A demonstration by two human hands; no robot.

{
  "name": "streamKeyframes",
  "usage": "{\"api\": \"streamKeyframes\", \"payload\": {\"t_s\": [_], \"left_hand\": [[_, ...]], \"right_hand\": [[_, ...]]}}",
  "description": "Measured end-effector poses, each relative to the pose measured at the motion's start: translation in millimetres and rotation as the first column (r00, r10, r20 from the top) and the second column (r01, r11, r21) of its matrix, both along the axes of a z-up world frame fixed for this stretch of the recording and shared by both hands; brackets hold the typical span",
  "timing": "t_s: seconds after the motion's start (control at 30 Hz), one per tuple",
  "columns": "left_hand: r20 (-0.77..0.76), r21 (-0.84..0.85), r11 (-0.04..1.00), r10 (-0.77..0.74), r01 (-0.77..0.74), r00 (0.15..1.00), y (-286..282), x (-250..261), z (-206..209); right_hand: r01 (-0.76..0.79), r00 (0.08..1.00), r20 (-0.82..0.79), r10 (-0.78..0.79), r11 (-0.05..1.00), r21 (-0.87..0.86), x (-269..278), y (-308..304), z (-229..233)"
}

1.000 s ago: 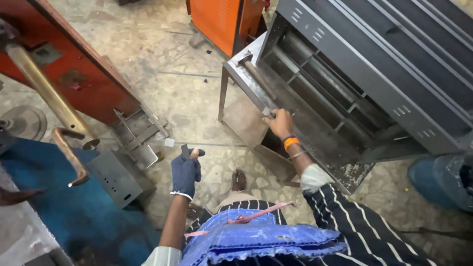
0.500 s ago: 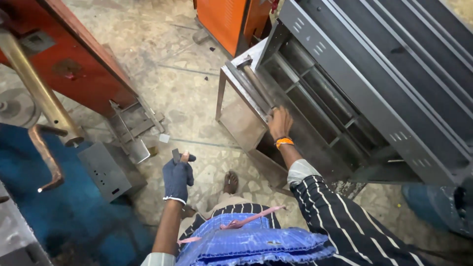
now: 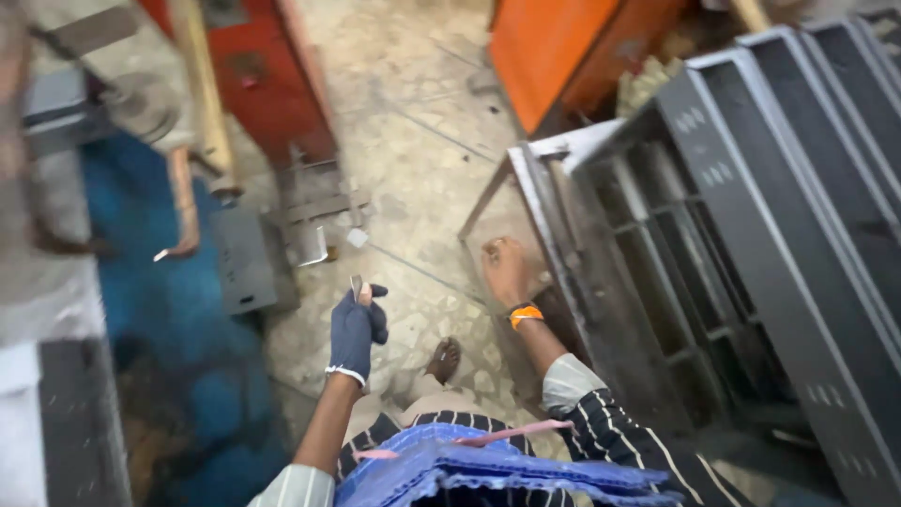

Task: Assembling and spot welding sheet metal components to construct a rectangular metal casing.

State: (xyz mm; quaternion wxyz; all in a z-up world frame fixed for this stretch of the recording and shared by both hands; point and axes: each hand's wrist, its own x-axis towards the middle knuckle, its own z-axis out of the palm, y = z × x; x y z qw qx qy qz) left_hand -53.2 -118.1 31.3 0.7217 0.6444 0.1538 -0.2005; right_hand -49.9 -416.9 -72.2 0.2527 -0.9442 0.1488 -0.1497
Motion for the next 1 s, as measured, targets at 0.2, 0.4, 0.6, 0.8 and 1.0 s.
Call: {"api": "streamKeyframes", "payload": {"t_s": [0.2,0.4,0.6,0.8,1.0], "left_hand": [[0.083,-0.036,0.966,0.259,-0.257,0.962,81.3,6.5,-50.2],[0.314,0.731,0.623,0.055,-0.279,0.948,234.9,-3.9,-75.1],[0.251,0.948,0.175,0.103,-0.266,0.963,429.8,-20.5,-160.2],[0.158,0.987,0.002,0.107,-0.159,0.982,491.0,-29.7,-120.8],[-0.191,0.960,0.216,0.028,0.180,0.981,518.9,-10.0,-167.7]], "right_hand": [[-0.354,0.922,-0.022,0.386,0.868,0.348,21.3,155.2,7.1],[-0.653,0.687,-0.024,0.726,0.631,0.418,12.6,268.4,33.2],[-0.683,0.639,-0.024,0.769,0.582,0.442,14.9,308.7,33.7],[-0.637,0.666,-0.081,0.742,0.622,0.454,2.4,321.3,34.0],[-0.511,0.695,-0.166,0.700,0.642,0.571,-37.4,319.9,17.8]]}}
